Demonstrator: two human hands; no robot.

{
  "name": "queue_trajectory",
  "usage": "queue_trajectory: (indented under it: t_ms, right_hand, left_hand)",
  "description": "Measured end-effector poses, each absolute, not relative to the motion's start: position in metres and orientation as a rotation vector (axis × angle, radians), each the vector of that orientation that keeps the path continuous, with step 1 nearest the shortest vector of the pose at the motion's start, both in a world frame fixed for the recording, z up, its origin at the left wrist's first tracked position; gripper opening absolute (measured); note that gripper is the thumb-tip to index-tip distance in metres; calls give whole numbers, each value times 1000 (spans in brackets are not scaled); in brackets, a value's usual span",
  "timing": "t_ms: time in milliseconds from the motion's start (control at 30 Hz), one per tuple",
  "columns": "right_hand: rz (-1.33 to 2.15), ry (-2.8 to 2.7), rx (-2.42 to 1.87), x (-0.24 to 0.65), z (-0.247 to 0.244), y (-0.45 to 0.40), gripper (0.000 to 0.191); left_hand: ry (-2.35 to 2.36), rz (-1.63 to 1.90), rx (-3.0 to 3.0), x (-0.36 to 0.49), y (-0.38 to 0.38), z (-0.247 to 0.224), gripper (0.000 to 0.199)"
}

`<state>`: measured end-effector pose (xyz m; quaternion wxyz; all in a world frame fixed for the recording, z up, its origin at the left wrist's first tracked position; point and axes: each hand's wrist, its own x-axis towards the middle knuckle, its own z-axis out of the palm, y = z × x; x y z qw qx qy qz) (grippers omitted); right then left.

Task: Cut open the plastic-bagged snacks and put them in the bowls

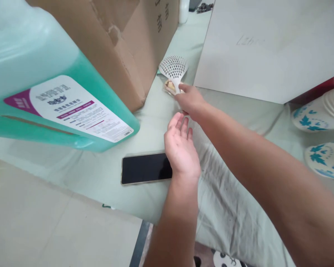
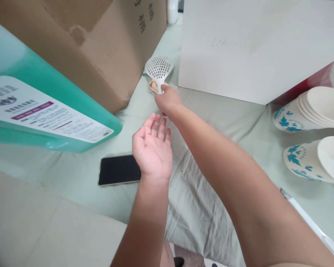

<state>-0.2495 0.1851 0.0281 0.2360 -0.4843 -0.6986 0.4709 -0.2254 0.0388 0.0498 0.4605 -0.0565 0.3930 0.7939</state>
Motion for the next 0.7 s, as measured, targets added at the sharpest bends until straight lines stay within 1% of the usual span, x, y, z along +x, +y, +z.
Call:
queue_trajectory:
  t_ms: [100,133,333,433,600,700]
  right_hand:
    - [1353,-1888,-1598,-235,37,171,66]
    - [1352,-1893,-1613,-229,39,165,69]
    - [1418,-1928,-1393,-184,37,127,72]
    - [1436,-1946,-1478,-158,40,105,77]
    - [1430,-1944,-1614,-116,45,56,71]
    - [1576,-1865,-1576,-93,41,31,71]
  left_hand:
    - [988,1954,-158,-228,35,51,40]
    - [991,1953,-159,-229,34,50,40]
    - [1078,1967,-203,-235,27,49,41]
    - [1114,1982,-229,-236,24,49,41]
    - [1125,1971,-184,-233,21,51,37]
    - [1122,1947,-159,-226,21,51,35]
